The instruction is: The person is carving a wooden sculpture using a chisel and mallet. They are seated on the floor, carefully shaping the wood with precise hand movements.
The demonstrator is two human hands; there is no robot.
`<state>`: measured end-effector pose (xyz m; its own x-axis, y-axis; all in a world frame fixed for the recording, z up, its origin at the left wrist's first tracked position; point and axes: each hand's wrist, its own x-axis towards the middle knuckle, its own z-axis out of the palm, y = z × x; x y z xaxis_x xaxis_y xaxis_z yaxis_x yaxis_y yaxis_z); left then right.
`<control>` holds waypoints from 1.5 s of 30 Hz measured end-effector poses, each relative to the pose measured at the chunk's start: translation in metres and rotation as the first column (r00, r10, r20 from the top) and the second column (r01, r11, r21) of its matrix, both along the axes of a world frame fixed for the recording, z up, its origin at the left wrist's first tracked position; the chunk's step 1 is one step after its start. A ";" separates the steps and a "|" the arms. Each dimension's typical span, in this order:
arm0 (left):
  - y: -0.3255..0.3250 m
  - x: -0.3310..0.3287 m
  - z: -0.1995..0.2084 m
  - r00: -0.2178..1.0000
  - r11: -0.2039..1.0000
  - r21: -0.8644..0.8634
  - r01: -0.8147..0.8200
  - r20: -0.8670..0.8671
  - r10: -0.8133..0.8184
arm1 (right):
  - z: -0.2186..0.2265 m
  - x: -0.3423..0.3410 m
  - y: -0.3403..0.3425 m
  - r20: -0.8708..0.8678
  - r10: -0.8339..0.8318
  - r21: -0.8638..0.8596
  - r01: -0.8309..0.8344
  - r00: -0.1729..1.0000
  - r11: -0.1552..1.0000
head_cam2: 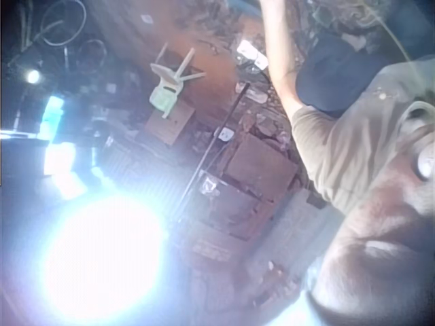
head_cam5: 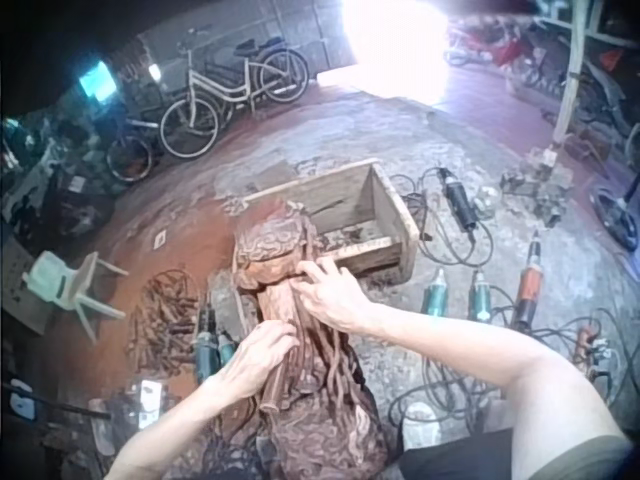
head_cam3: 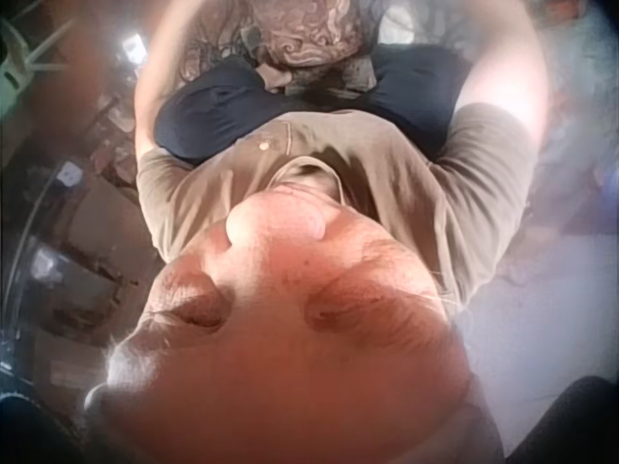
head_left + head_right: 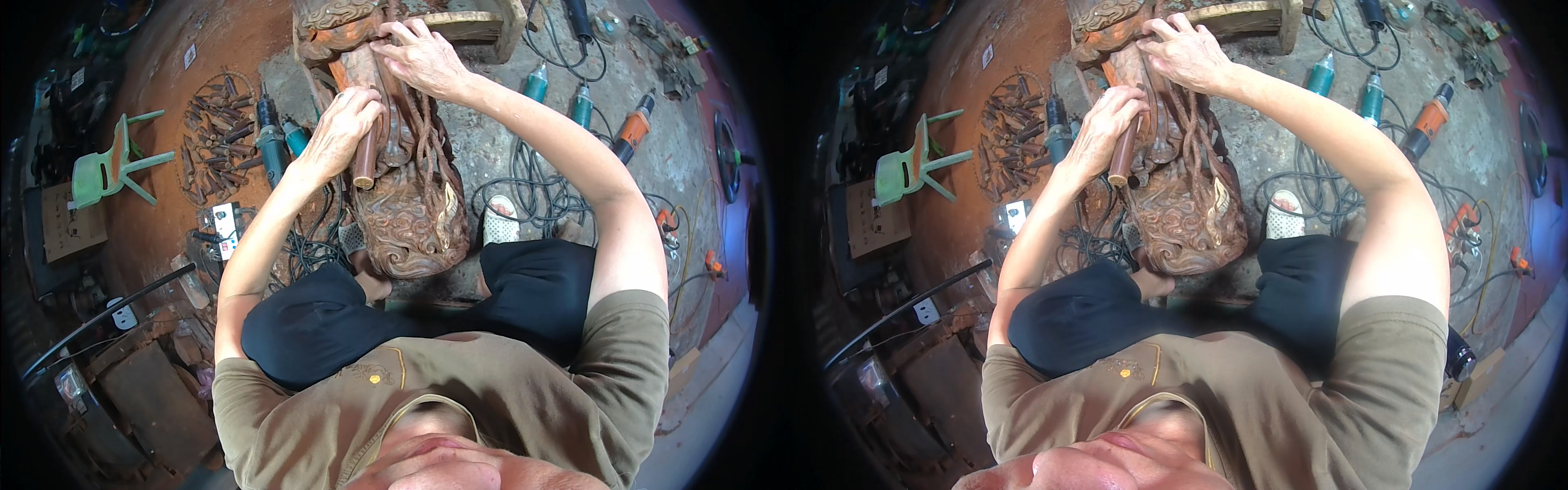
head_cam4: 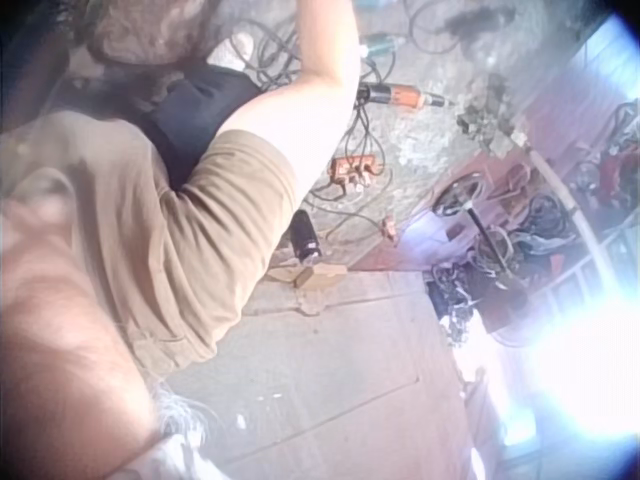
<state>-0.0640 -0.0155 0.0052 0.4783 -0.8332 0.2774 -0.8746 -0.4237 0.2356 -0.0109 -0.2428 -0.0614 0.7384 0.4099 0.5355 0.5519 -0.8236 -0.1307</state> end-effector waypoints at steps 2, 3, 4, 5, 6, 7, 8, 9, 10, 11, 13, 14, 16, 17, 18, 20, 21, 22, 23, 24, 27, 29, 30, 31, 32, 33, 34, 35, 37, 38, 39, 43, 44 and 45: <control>0.000 0.001 -0.005 1.000 1.000 0.008 -0.012 0.016 0.012 | -0.001 0.002 0.000 0.012 0.011 0.014 -0.012 1.000 1.000; 0.000 0.000 -0.007 1.000 1.000 0.011 -0.016 0.020 0.015 | -0.001 0.001 0.000 0.015 0.015 0.020 -0.015 1.000 1.000; 0.000 -0.001 -0.007 0.999 0.999 0.046 -0.019 0.029 0.018 | -0.001 0.001 0.000 0.000 0.012 0.018 -0.012 1.000 1.000; 0.001 -0.003 -0.008 0.999 0.996 0.081 -0.024 0.039 0.021 | 0.000 0.001 0.000 -0.014 0.009 0.017 -0.009 1.000 1.000; 0.001 -0.005 -0.007 0.999 0.993 0.115 -0.027 0.049 0.022 | -0.001 0.001 0.000 -0.027 0.005 0.015 -0.004 1.000 1.000; 0.001 -0.009 -0.006 0.999 0.988 0.151 -0.026 0.028 0.022 | -0.002 0.001 0.001 -0.022 0.001 0.014 -0.001 1.000 1.000; 0.000 -0.014 -0.004 1.000 0.982 0.187 -0.024 0.006 0.023 | -0.003 0.000 0.001 -0.018 -0.003 0.014 0.003 1.000 1.000; -0.002 -0.018 -0.001 1.000 0.975 0.220 -0.021 -0.011 0.024 | -0.003 0.000 0.000 -0.008 -0.008 0.012 0.008 1.000 1.000; -0.001 -0.023 -0.001 0.998 0.970 0.240 -0.029 -0.044 0.040 | -0.003 0.000 0.000 -0.015 -0.001 0.014 0.001 1.000 1.000; 0.000 -0.027 -0.001 0.998 0.971 0.241 -0.012 -0.058 0.027 | -0.003 0.000 0.000 -0.022 0.005 0.017 -0.005 1.000 1.000; 0.005 -0.036 -0.001 0.996 0.969 0.245 0.022 -0.088 -0.001 | 0.000 0.000 0.000 -0.038 0.010 0.012 -0.010 0.999 1.000; 0.008 -0.040 0.000 0.994 0.966 0.257 0.018 -0.106 0.010 | 0.001 -0.001 0.000 -0.047 0.009 0.003 -0.009 0.999 1.000; 0.007 -0.039 0.007 0.987 0.982 0.186 0.044 -0.160 -0.014 | 0.000 0.000 0.000 -0.055 0.019 0.013 -0.019 0.998 1.000; 0.007 -0.038 0.010 0.982 0.987 0.149 0.057 -0.188 -0.028 | -0.001 0.000 0.000 -0.045 0.018 0.015 -0.018 0.999 1.000; 0.007 -0.035 0.010 0.979 0.992 0.108 0.067 -0.201 -0.045 | -0.001 0.001 0.000 -0.033 0.022 0.016 -0.022 0.999 1.000; 0.004 -0.025 0.014 0.992 0.995 0.080 0.061 -0.113 -0.052 | -0.001 0.002 0.000 -0.019 0.023 0.024 -0.023 1.000 0.999; 0.000 -0.020 0.016 0.996 0.997 0.060 0.056 -0.070 -0.052 | -0.001 0.002 0.001 -0.020 0.023 0.027 -0.023 1.000 0.999; -0.004 -0.012 0.015 0.998 0.997 0.049 0.057 -0.002 -0.057 | -0.001 0.002 0.001 -0.020 0.024 0.030 -0.023 1.000 0.999; -0.006 -0.004 0.013 0.999 0.997 0.067 0.047 0.011 -0.048 | -0.001 0.002 0.001 -0.026 0.019 0.023 -0.019 0.999 1.000; -0.008 0.004 0.011 0.999 0.996 0.083 0.034 0.024 -0.036 | 0.000 0.001 0.000 -0.031 0.016 0.013 -0.016 0.999 1.000; -0.008 0.007 0.006 0.999 0.993 0.121 -0.013 0.040 0.008 | 0.000 0.000 0.001 -0.011 0.015 0.006 -0.015 1.000 1.000; -0.008 0.005 0.002 0.998 0.988 0.146 -0.043 0.041 0.038 | 0.000 0.000 0.000 0.012 0.020 0.006 -0.020 1.000 1.000; -0.007 0.004 0.001 0.999 0.987 0.157 -0.041 0.027 0.037 | 0.000 0.001 -0.002 0.024 0.025 0.007 -0.025 0.999 1.000; -0.007 0.003 0.000 0.999 0.985 0.168 -0.039 0.014 0.037 | 0.000 0.001 -0.002 0.037 0.030 0.007 -0.030 0.999 1.000; -0.006 0.001 -0.001 0.999 0.983 0.179 -0.037 0.001 0.038 | 0.000 0.001 -0.002 0.028 0.017 -0.002 -0.017 0.999 1.000; -0.006 0.000 -0.001 1.000 0.987 0.163 -0.015 0.013 0.013 | -0.001 0.001 -0.002 0.027 0.019 -0.006 -0.019 0.999 1.000; -0.006 -0.004 -0.002 1.000 0.989 0.147 0.007 0.026 -0.011 | -0.001 0.001 -0.002 0.026 0.021 -0.009 -0.021 0.999 1.000; -0.006 -0.007 -0.002 0.999 0.991 0.131 0.029 0.040 -0.035 | -0.001 0.002 -0.003 0.025 0.022 -0.013 -0.022 0.999 1.000; -0.002 -0.015 0.001 1.000 0.985 0.169 0.029 -0.009 -0.028 | 0.001 0.001 0.000 -0.016 0.017 -0.012 -0.017 1.000 1.000; -0.001 -0.020 0.003 0.999 0.982 0.188 0.029 -0.033 -0.023 | 0.002 0.000 0.001 -0.036 0.014 -0.012 -0.014 0.999 1.000; 0.001 -0.025 0.003 0.999 0.984 0.174 0.048 -0.032 -0.043 | 0.002 0.000 0.001 -0.044 0.012 -0.007 -0.012 0.999 1.000; 0.008 -0.040 0.005 0.994 0.984 0.163 0.073 -0.092 -0.059 | 0.001 0.000 0.000 -0.042 0.018 0.021 -0.017 0.999 1.000; 0.008 -0.041 0.007 0.992 0.984 0.162 0.075 -0.111 -0.057 | 0.000 0.001 0.000 -0.033 0.022 0.029 -0.021 0.999 0.999; 0.008 -0.041 0.009 0.990 0.984 0.160 0.076 -0.130 -0.055 | 0.000 0.001 0.000 -0.028 0.018 0.025 -0.017 0.999 1.000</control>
<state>-0.1048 -0.0074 0.0143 0.4432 -0.8932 0.0761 -0.8700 -0.4082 0.2765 -0.0102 -0.2428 -0.0613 0.7464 0.4093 0.5248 0.5617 -0.8103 -0.1670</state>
